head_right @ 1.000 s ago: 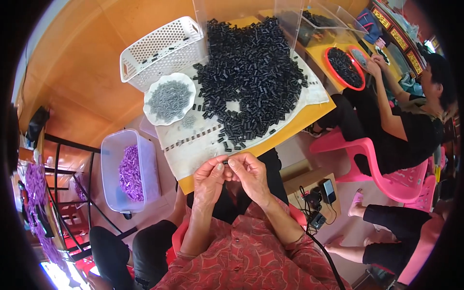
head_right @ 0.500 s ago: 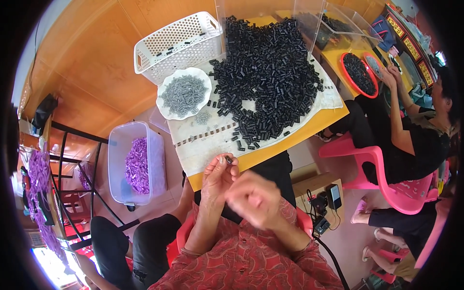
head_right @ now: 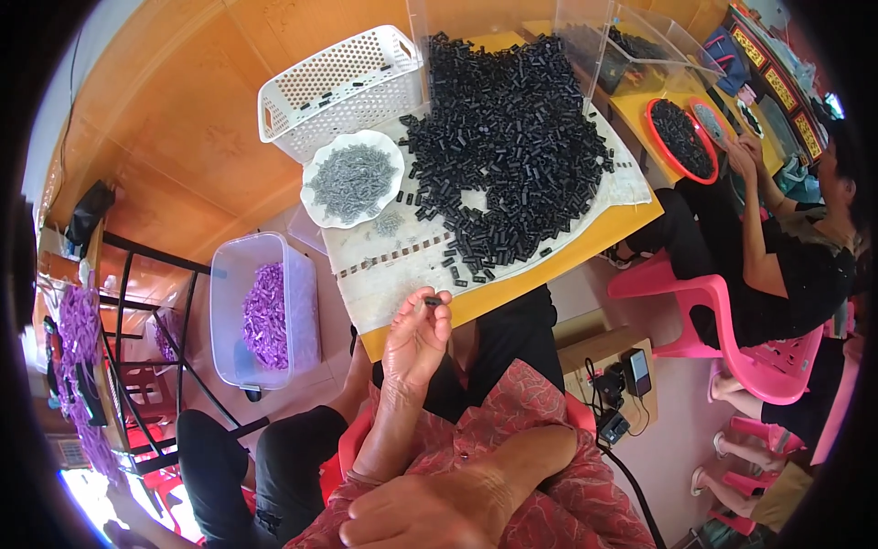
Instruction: Assembling small grey components onto black plastic housings manually.
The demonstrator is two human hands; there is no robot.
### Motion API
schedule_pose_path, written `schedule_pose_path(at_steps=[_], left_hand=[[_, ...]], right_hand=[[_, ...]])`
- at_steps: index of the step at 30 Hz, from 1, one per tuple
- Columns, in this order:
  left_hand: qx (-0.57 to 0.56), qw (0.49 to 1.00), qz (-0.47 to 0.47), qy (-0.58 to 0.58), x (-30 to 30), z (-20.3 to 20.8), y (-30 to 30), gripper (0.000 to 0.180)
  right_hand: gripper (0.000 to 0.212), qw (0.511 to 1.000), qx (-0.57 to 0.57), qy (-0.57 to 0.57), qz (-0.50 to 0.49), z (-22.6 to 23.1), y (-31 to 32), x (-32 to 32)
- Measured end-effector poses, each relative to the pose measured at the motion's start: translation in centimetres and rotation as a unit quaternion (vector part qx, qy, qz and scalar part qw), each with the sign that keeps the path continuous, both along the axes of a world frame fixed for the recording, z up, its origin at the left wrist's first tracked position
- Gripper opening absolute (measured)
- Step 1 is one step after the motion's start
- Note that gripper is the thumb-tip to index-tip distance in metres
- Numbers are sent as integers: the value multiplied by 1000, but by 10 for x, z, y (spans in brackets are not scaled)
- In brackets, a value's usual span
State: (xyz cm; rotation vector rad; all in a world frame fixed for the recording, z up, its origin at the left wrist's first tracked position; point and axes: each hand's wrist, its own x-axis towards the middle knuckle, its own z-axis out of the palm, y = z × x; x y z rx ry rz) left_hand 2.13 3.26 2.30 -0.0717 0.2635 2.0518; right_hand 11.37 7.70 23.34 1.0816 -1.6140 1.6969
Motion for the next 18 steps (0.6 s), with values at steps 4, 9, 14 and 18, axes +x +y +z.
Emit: schedule_pose_path(at_steps=[4, 9, 14, 18], left_hand=[[-7, 999, 20, 42, 3, -1, 2, 21], [-51, 994, 25, 98, 2, -2, -1, 28], [-70, 991, 46, 102, -5, -6, -5, 26], [-26, 996, 67, 47, -9, -10, -9, 22]], right_hand=[[19, 997, -38, -68, -2, -3, 6, 14], [33, 995, 4, 85, -56, -24, 12, 22], [14, 924, 28, 45, -378, -55, 19, 13], [10, 779, 172, -233, -556, -101, 72, -15]])
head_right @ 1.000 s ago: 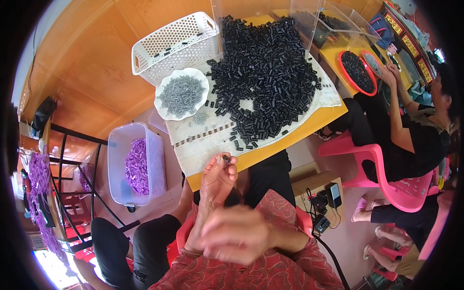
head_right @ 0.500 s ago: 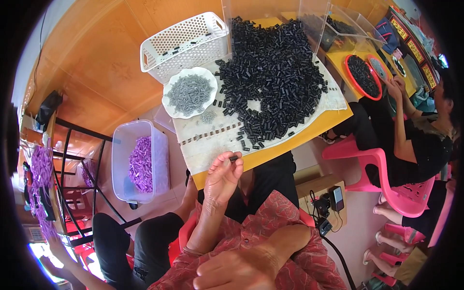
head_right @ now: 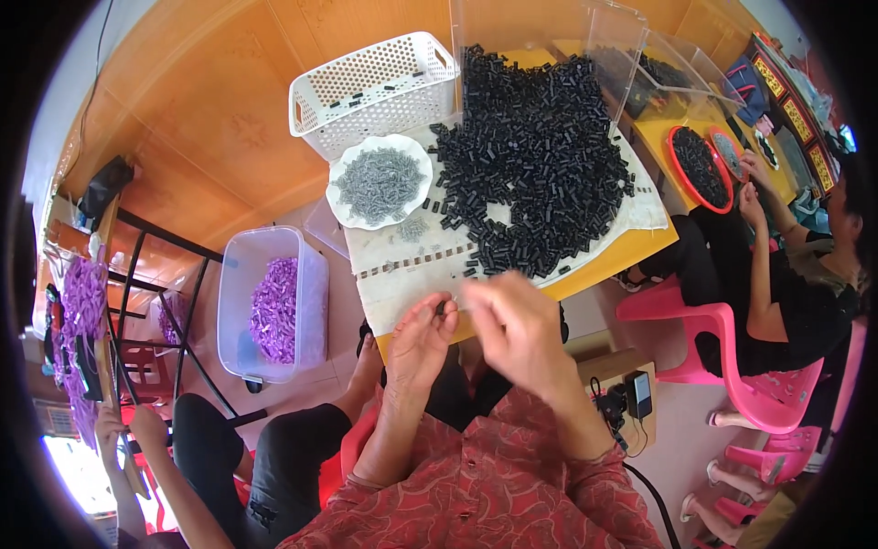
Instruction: Assembling small grey components onto black plastic housings manually.
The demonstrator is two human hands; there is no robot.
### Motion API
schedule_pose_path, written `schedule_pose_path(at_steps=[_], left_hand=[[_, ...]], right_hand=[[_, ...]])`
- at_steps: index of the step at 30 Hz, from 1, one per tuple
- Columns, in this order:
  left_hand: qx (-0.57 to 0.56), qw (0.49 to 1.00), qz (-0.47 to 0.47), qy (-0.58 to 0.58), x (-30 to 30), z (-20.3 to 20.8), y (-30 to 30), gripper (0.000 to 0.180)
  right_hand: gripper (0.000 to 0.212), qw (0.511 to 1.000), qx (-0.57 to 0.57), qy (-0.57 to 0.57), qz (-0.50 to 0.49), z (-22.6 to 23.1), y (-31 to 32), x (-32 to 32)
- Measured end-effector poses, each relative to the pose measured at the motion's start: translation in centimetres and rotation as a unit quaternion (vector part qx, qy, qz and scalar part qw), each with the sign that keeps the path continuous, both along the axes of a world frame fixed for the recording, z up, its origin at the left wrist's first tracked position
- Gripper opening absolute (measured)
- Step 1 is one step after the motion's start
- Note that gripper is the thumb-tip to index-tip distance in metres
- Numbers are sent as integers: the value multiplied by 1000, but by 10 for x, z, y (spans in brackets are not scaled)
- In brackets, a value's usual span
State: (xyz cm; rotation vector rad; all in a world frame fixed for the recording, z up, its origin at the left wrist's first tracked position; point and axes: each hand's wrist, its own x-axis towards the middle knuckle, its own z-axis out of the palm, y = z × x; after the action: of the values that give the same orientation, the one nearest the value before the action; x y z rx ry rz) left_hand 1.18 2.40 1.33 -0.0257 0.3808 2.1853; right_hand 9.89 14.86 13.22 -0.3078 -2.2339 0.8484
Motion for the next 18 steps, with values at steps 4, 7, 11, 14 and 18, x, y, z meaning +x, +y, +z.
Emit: schedule_pose_path(at_steps=[4, 7, 11, 14, 18], left_hand=[[-36, 998, 15, 39, 0, -2, -2, 23], [-52, 997, 20, 48, 2, 2, -2, 24], [-89, 995, 5, 52, 1, 5, 0, 24], [-72, 996, 2, 53, 2, 1, -1, 24], [-68, 996, -7, 61, 3, -2, 1, 23]], right_hand=[[14, 975, 137, -112, -134, -67, 37, -13], [19, 955, 184, -167, -160, -77, 34, -20], [27, 954, 202, -163, -147, -81, 43, -28], [26, 948, 216, -157, -174, -80, 57, -26], [23, 949, 200, -136, -201, -85, 71, -15]])
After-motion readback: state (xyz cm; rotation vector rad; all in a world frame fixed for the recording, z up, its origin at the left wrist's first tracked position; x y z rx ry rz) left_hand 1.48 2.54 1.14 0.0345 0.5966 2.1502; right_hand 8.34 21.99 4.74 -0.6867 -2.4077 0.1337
